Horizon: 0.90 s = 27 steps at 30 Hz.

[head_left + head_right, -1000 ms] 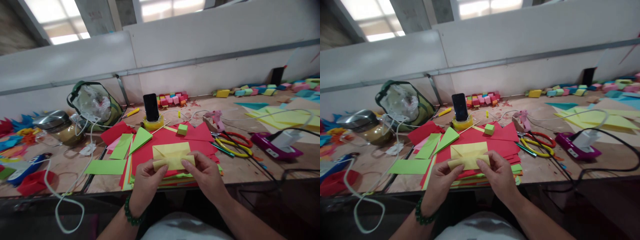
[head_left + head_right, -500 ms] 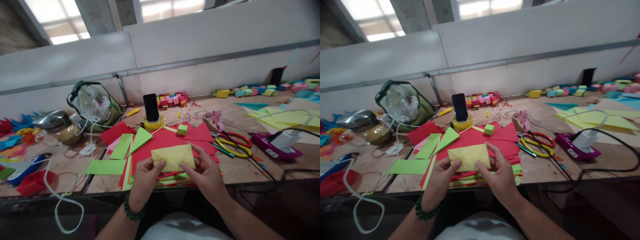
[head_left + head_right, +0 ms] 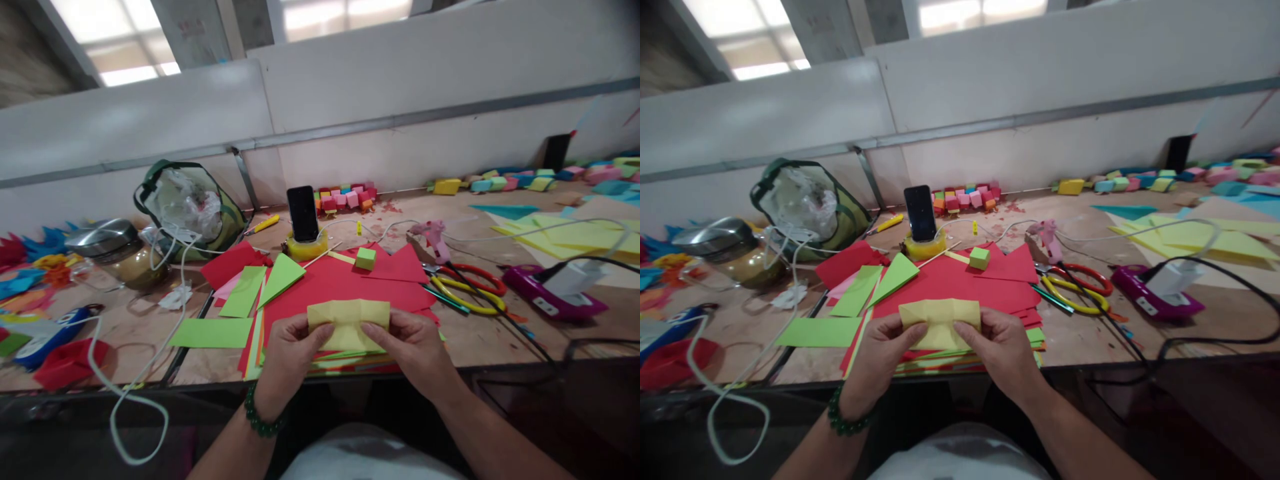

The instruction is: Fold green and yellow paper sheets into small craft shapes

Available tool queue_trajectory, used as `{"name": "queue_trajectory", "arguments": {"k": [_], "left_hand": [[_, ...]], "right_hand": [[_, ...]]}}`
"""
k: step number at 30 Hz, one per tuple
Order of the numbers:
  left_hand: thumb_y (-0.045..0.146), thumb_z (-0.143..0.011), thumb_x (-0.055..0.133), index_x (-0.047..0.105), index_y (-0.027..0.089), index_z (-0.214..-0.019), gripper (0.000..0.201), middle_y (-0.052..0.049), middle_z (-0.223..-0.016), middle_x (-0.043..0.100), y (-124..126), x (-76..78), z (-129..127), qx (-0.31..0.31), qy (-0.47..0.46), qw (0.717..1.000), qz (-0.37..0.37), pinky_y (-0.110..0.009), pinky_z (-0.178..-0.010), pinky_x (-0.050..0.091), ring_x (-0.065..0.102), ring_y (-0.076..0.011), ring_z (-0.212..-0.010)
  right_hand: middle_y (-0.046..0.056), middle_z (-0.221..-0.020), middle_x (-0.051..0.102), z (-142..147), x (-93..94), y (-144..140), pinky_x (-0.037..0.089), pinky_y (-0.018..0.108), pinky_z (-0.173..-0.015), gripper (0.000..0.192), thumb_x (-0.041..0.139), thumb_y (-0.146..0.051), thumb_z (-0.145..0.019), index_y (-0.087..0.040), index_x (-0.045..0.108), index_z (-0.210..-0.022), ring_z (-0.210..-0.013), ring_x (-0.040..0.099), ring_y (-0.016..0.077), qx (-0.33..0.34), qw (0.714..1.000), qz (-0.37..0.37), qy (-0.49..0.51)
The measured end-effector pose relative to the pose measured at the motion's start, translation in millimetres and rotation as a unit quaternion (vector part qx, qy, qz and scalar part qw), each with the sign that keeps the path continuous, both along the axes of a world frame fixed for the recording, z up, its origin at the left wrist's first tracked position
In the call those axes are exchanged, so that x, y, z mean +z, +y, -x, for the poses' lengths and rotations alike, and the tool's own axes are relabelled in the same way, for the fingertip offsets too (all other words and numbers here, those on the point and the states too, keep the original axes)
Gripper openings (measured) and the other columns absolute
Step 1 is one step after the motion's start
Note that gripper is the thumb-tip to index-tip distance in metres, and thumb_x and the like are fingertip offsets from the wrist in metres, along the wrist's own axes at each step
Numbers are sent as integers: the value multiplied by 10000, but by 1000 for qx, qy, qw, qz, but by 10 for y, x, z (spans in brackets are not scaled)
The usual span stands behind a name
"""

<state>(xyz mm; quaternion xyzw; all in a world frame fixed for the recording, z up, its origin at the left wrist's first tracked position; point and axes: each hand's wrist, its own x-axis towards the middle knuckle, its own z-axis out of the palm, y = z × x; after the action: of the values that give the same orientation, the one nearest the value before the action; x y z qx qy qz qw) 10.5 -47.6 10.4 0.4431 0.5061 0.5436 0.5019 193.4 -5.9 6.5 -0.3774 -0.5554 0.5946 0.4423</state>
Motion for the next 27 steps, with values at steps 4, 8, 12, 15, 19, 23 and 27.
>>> {"name": "queue_trajectory", "arguments": {"k": [4, 8, 12, 15, 19, 23, 27], "left_hand": [[331, -711, 752, 754, 152, -956, 304, -65, -882, 750, 20, 3, 33, -11, -11, 1000, 15, -254, -706, 521, 670, -198, -792], [371, -734, 726, 736, 150, -1008, 352, -84, -894, 745, 21, 11, 66, -58, -33, 997, 45, -269, -698, 529, 680, -213, -802], [400, -734, 720, 735, 148, -1003, 369, -87, -879, 739, -3, 26, 86, -74, -24, 994, 72, -257, -645, 525, 675, -206, -759], [404, -722, 727, 750, 128, -941, 353, -80, -814, 733, -9, 34, 87, -52, 0, 996, 70, -238, -601, 511, 659, -192, -709], [390, -708, 741, 752, 123, -906, 332, -75, -810, 732, 7, 33, 76, -50, -20, 996, 67, -264, -649, 534, 663, -205, -743], [393, -698, 748, 751, 132, -916, 340, -78, -836, 735, 14, 44, 65, -54, -40, 994, 83, -289, -652, 560, 669, -214, -759], [369, -701, 748, 750, 142, -923, 318, -76, -844, 733, 5, 69, 50, -55, -57, 993, 85, -250, -586, 553, 661, -185, -718]], "right_hand": [[73, -886, 748, -21, -3, 5, 567, 330, -713, 342, 743, -390, -724, -163, 740, -980, -788, 685, 227, 32, 999, 21, 17], [67, -922, 746, -44, -21, 10, 560, 295, -702, 338, 746, -364, -734, -178, 726, -1015, -795, 689, 207, 49, 997, 41, 35], [55, -945, 745, -49, -26, 14, 558, 283, -728, 325, 739, -333, -753, -205, 709, -1049, -781, 693, 180, 65, 995, 49, 55], [57, -988, 738, -44, -26, 22, 557, 306, -775, 333, 722, -330, -772, -209, 694, -1081, -802, 694, 178, 89, 993, 50, 56], [74, -1027, 728, -45, -28, 17, 552, 340, -818, 359, 710, -350, -778, -182, 688, -1096, -862, 690, 202, 107, 992, 57, 43], [81, -1047, 721, -53, -8, -6, 552, 352, -826, 387, 713, -359, -771, -184, 681, -1115, -881, 686, 214, 101, 993, 53, 41], [75, -1012, 728, -56, 16, -27, 556, 346, -817, 372, 721, -361, -762, -198, 692, -1095, -849, 687, 202, 100, 993, 45, 49]]}}
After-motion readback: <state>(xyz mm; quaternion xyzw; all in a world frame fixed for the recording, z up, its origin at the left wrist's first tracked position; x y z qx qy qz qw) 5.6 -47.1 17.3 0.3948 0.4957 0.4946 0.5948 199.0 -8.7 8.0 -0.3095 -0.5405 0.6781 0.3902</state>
